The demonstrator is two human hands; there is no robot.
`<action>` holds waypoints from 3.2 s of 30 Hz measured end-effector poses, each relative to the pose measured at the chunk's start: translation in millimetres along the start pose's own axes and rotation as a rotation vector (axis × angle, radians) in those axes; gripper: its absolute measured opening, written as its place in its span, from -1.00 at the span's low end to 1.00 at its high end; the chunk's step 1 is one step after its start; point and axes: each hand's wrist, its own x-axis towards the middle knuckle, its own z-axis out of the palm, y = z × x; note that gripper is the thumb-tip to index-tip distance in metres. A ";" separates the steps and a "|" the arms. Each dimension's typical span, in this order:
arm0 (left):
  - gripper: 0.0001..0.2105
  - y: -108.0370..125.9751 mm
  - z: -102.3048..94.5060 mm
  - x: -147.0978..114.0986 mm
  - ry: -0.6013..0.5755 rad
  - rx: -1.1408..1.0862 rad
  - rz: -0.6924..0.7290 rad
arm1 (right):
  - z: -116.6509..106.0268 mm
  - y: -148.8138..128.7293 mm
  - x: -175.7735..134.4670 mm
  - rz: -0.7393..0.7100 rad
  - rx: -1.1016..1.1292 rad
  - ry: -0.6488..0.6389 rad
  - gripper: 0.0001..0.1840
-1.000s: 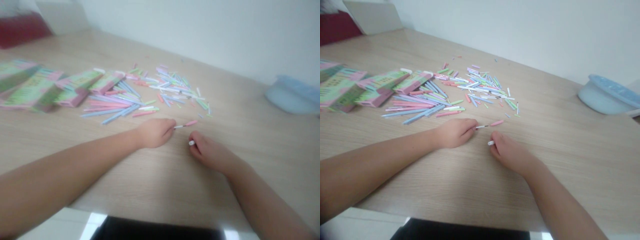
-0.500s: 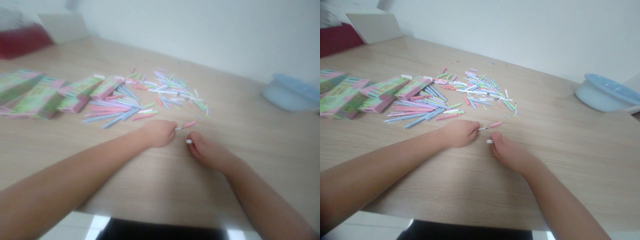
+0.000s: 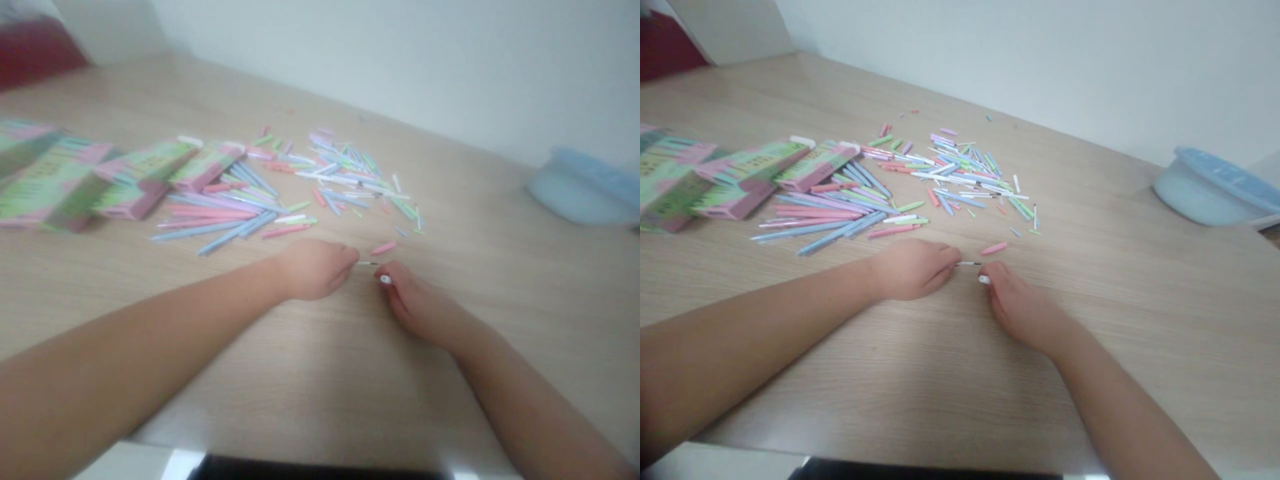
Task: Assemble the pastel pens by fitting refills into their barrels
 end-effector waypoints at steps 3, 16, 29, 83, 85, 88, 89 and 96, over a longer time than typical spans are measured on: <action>-0.76 -5.5 -2.7 -1.8 -0.013 -0.003 0.051 | 2.8 8.2 0.4 -0.043 0.035 0.060 -0.80; -0.76 -8.9 -2.2 -4.2 0.011 -0.048 0.050 | 12.7 6.6 5.7 0.113 0.105 0.286 -0.80; -0.76 -8.1 -1.3 -3.5 0.015 -0.044 0.036 | 15.5 -0.9 9.9 0.166 0.223 0.345 -0.83; -0.49 -4.0 -0.6 -0.1 0.060 -0.017 -0.021 | 3.0 -4.0 4.1 -0.048 -0.132 0.172 -0.71; -0.49 -4.1 -0.3 0.0 0.055 -0.015 -0.024 | 3.8 -5.9 4.4 -0.049 -0.161 0.156 -0.70; -0.48 -4.2 0.2 0.1 0.044 -0.013 -0.032 | 4.7 -9.2 4.8 -0.043 -0.186 0.123 -0.69; -0.47 -4.3 0.4 0.2 0.040 -0.015 -0.033 | 4.7 -9.9 5.0 -0.040 -0.189 0.117 -0.69; -0.48 -4.5 -0.1 -0.4 0.040 -0.026 -0.037 | 3.3 -4.2 4.0 -0.041 -0.231 0.173 -0.67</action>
